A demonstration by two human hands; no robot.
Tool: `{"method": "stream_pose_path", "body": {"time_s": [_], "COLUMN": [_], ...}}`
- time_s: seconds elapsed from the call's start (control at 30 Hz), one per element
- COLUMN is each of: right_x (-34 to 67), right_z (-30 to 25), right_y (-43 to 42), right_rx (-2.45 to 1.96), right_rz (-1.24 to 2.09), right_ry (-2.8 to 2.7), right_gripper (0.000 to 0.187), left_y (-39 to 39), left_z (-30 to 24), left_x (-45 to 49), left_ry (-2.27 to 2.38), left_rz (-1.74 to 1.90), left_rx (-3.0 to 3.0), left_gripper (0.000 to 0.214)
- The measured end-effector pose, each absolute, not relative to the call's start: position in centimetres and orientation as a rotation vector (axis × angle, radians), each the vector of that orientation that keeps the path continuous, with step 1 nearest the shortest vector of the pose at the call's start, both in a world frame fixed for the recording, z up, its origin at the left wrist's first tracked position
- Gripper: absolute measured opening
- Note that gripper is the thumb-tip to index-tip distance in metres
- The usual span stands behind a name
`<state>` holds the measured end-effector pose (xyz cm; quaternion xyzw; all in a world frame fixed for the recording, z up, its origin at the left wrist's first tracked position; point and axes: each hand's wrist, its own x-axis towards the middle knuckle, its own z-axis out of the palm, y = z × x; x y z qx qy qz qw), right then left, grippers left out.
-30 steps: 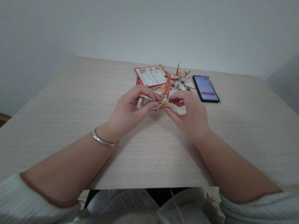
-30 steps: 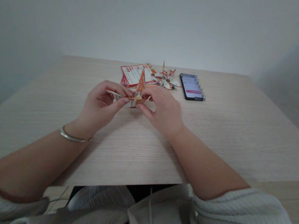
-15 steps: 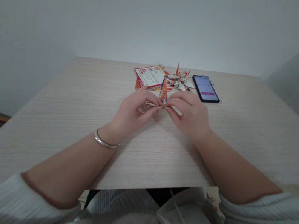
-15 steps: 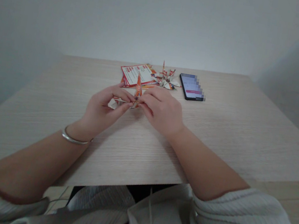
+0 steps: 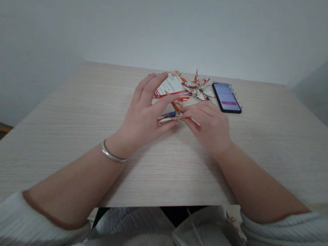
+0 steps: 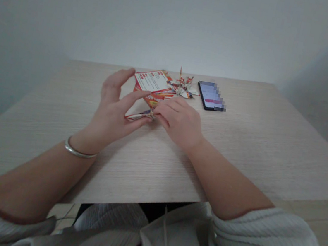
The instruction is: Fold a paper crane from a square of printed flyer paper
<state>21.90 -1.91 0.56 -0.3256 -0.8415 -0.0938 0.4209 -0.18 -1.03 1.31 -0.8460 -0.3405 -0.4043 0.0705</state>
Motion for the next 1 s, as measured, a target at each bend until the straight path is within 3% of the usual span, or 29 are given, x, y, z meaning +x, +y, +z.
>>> {"method": "stream_pose_path", "body": {"time_s": [0.17, 0.37, 0.57, 0.73, 1.0], "right_x": [21.9, 22.0, 21.8, 22.0, 22.2], "right_z": [0.3, -0.2, -0.3, -0.5, -0.5], "right_y": [-1.6, -1.4, -1.6, -1.1, -0.8], "right_rx": [-0.839, -0.844, -0.956, -0.942, -0.814], "right_rz": [-0.086, -0.024, 0.051, 0.041, -0.011], "right_ry": [-2.091, -2.020, -1.879, -1.882, -1.890], "right_gripper": [0.013, 0.009, 0.015, 0.011, 0.006], "left_y": [-1.1, -0.9, -0.6, -0.6, -0.4], "left_z": [1.2, 0.7, 0.6, 0.4, 0.4], "left_x": [-0.2, 0.0, -0.2, -0.1, 0.0], "left_ry": [-1.034, -1.102, -1.133, -1.091, -1.043], "left_rz": [-1.151, -1.389, -1.513, -1.558, -1.604], "left_rx": [-2.644, -2.708, -2.604, -2.599, -2.608], "left_gripper": [0.048, 0.049, 0.032, 0.015, 0.012]}}
